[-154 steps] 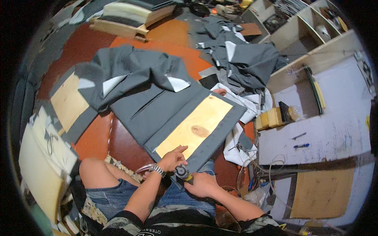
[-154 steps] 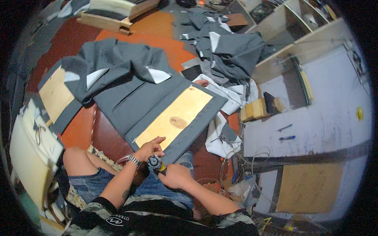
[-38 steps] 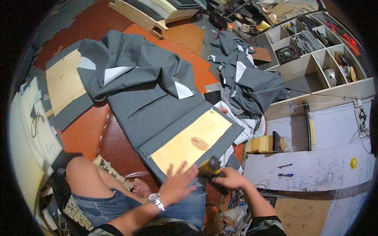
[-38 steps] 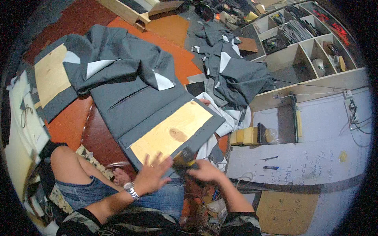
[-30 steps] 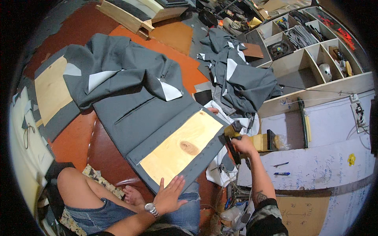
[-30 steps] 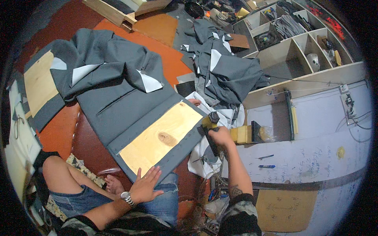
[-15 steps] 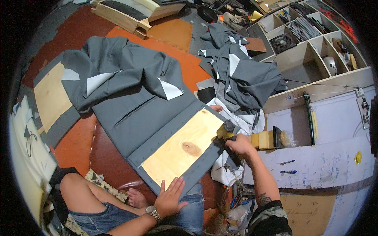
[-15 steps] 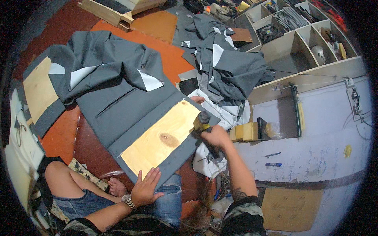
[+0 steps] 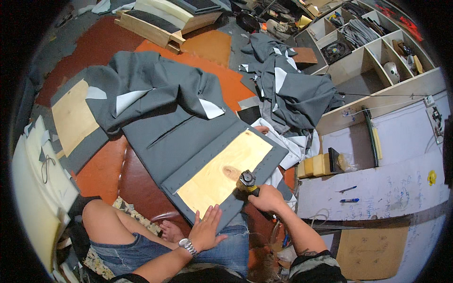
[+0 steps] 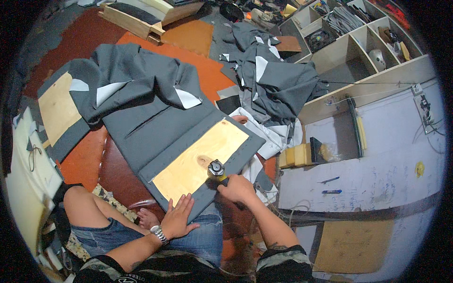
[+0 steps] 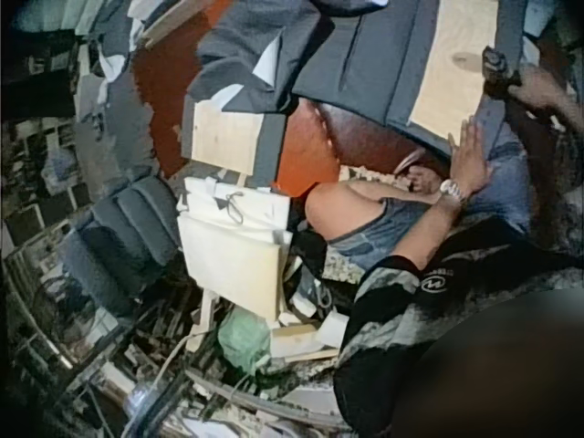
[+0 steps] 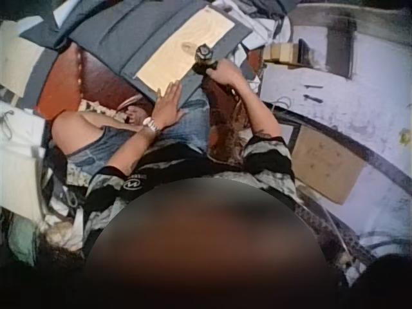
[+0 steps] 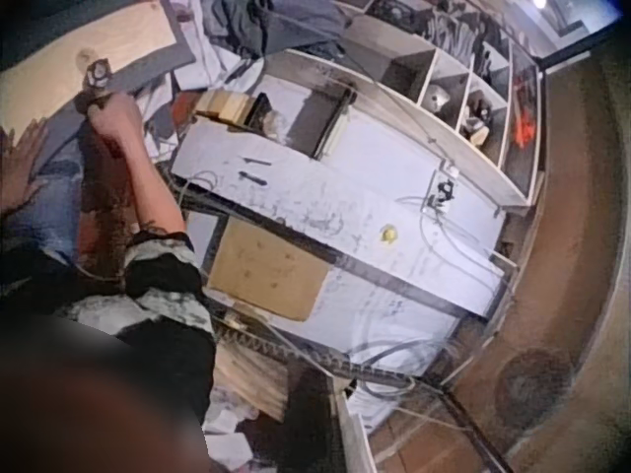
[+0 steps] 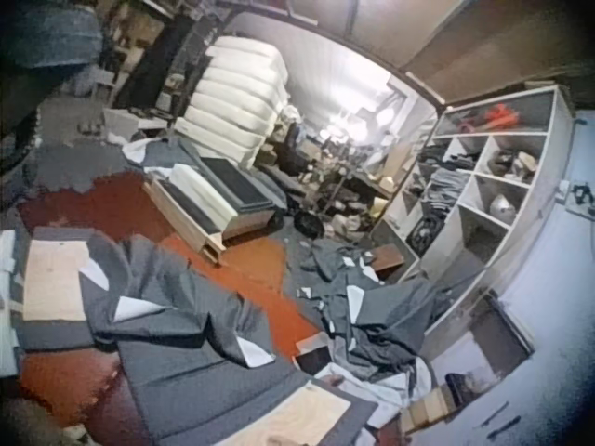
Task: The person staples gray fabric onto a wooden board, trims excess material with scissors, and staples a black fabric piece onto the same board. The person works on the floor in a workshop environment.
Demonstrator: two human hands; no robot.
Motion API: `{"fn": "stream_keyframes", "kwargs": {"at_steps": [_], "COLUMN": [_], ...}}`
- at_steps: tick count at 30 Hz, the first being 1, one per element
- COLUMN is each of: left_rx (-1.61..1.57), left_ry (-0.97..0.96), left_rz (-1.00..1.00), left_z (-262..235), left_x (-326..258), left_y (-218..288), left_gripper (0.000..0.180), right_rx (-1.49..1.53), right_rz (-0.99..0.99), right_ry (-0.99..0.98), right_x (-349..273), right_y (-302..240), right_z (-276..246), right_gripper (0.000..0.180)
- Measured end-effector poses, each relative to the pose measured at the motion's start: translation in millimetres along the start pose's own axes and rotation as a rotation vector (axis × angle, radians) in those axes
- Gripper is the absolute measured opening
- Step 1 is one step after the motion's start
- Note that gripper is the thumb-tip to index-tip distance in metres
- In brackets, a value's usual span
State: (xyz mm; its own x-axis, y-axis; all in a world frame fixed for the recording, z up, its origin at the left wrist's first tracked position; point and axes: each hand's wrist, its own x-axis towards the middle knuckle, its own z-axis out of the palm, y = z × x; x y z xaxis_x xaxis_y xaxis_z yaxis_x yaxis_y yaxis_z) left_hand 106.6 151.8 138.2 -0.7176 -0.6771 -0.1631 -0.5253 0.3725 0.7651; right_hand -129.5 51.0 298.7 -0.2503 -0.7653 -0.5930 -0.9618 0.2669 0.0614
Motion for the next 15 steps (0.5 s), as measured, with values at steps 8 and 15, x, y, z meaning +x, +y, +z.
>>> {"fn": "stream_keyframes", "kwargs": {"at_steps": [8,15], "left_rx": [-0.132,-0.793], "left_ry": [0.056,0.309], "left_rz": [-0.155,-0.918], "left_z": [0,34], "left_x": [-10,-7], "left_y": [-12,-48], "left_gripper": [0.098,0.086], "right_rx": [0.193,0.885], "right_rz": [-0.098,0.14], "right_ry": [-0.041,0.308], "right_x": [-32,-82], "right_y": [0,141], "right_z": [33,167], "right_gripper": [0.054,0.049]}}
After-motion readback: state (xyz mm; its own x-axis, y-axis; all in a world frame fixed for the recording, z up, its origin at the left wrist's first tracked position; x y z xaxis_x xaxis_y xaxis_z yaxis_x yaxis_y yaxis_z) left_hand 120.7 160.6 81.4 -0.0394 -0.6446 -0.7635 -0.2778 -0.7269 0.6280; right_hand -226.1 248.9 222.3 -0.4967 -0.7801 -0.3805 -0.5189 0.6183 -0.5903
